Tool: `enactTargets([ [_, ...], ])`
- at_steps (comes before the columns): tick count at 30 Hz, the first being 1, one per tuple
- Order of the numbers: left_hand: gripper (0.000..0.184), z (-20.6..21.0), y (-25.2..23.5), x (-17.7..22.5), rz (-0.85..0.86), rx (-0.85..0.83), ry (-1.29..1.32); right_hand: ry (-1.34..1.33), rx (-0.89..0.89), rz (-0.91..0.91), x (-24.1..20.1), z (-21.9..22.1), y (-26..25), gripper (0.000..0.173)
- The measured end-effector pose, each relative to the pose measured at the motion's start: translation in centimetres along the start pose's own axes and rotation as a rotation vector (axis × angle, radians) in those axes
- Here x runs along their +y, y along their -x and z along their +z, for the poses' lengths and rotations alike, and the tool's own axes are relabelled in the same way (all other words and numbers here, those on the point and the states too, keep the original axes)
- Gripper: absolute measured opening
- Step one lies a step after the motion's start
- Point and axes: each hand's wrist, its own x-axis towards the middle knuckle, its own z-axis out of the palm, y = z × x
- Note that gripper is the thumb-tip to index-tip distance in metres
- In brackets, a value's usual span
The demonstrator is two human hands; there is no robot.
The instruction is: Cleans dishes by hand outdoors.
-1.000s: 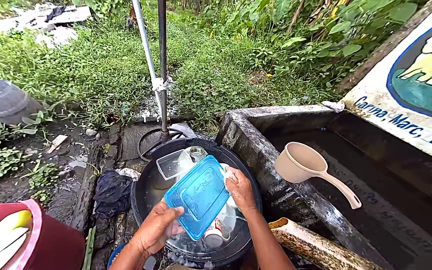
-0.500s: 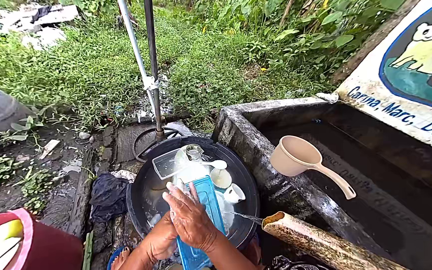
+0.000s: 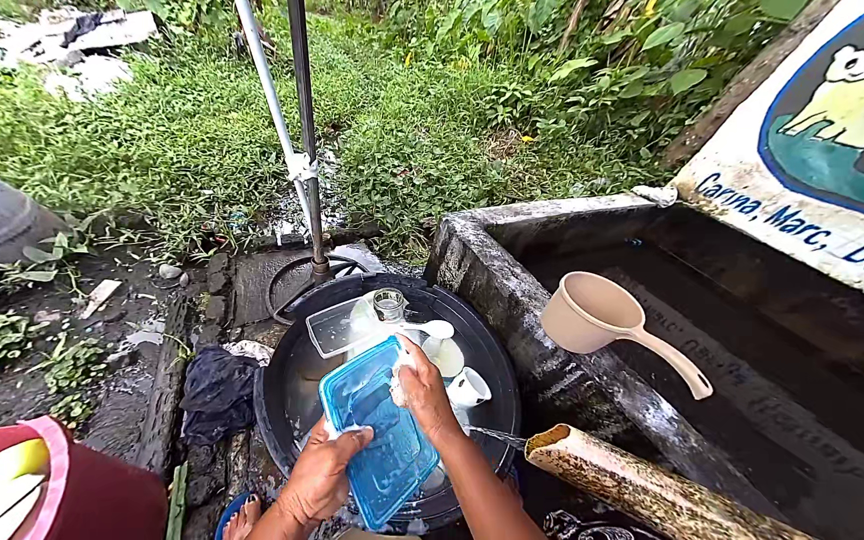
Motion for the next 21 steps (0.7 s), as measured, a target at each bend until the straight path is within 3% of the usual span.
enactTargets([
  [2, 0.039, 0.2, -0.7, 0.4, 0.051, 0.044, 0.064, 0.240, 0.101, -0.108, 1.3, 1.2, 1.6, 0.054],
  [5, 0.027, 0.7, -1.4, 1.0, 0.102, 0.077, 0.164, 0.469, 0.256, -0.486, 3.7, 4.3, 4.7, 0.053],
  [8, 0.036, 0.7, -1.5, 0.7, 0.073, 0.066, 0.202, 0.499, 0.201, -0.821, 3.6, 6.7, 7.2, 0.051],
  [10, 0.042, 0.8, -1.6, 0.8, 0.048, 0.080, 0.195, 0.492, 0.131, -0.942, 4.2, 6.1, 6.0, 0.051],
  [12, 0.040, 0.6, -1.4, 0.8, 0.015, 0.045, 0.170, 0.549, 0.158, -0.916, 4.7, 4.6, 3.2, 0.050],
  [16, 0.042, 0.8, -0.6, 0.9, -0.082, -0.024, 0.169, 0.595, 0.250, -0.674, 3.0, 2.9, -0.5, 0.053],
  [19, 0.044, 0.6, -1.1, 1.0, -0.054, -0.040, 0.216, 0.582, 0.194, -0.794, 2.5, 4.5, 1.6, 0.052],
  [21, 0.045, 0.4, -1.7, 1.3, -0.035, 0.028, 0.242, 0.541, 0.035, -0.881, 2.9, 5.1, 4.3, 0.066],
])
